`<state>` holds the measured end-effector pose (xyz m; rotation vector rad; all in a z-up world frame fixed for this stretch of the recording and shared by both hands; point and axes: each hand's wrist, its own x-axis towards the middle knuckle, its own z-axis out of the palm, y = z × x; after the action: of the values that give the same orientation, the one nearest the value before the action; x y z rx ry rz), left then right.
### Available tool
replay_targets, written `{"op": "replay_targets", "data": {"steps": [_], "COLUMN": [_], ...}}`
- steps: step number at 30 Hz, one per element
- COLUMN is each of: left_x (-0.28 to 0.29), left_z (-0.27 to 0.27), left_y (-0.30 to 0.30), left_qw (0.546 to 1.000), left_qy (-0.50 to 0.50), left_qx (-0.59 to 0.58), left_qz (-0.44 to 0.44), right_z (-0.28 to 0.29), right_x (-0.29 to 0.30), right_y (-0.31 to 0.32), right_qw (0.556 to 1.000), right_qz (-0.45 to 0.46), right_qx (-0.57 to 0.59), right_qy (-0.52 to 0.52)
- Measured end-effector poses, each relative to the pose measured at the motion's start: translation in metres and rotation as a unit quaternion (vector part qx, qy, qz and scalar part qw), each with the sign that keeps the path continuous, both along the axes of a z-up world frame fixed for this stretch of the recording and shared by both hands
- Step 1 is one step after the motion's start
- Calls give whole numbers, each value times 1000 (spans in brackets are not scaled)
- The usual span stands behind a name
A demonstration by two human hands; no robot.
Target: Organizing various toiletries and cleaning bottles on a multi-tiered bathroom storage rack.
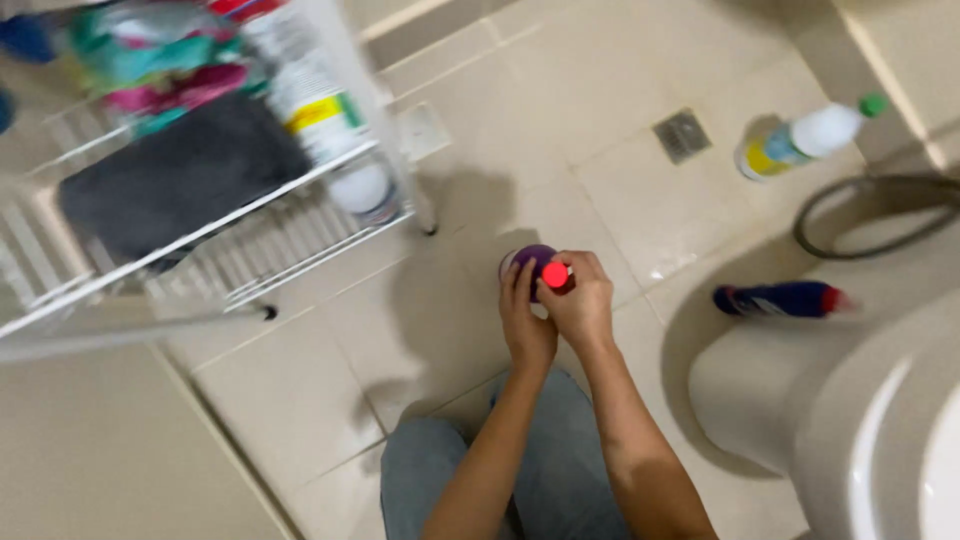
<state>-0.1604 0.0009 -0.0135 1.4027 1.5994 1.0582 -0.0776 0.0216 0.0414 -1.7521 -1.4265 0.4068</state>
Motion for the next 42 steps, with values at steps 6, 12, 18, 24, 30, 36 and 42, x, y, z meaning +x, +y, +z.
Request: {"op": "replay_targets", "data": {"steps": [6,12,18,24,30,36,42], "left_x": [-103,-188,-235,-247,-262,-278,-289], "left_z": [-5,8,12,35,45,47,34], "left_y": [-5,5,18,30,58,94,116], "left_qw": [983,959,949,948,941,948,958], "left_qy": [-6,-33,-29,-26,-29,-1,-18], "left_qx": [69,139,183,203,249,245,221], "left_qz": [171,246,254,243,226,202,181], "right_z": [10,8,17,33,46,39,21], "right_x": [-120,-206,-251,-262,-261,-269,-276], "right_y": [11,19,31,46,68,103,128], "right_qw": [989,971,960,957,942,943,949], "right_qz": [146,227,247,244,277,286,285], "right_qx": [-9,71,89,131,177,164,110], "right_qy": [30,34,95,84,67,54,79]}}
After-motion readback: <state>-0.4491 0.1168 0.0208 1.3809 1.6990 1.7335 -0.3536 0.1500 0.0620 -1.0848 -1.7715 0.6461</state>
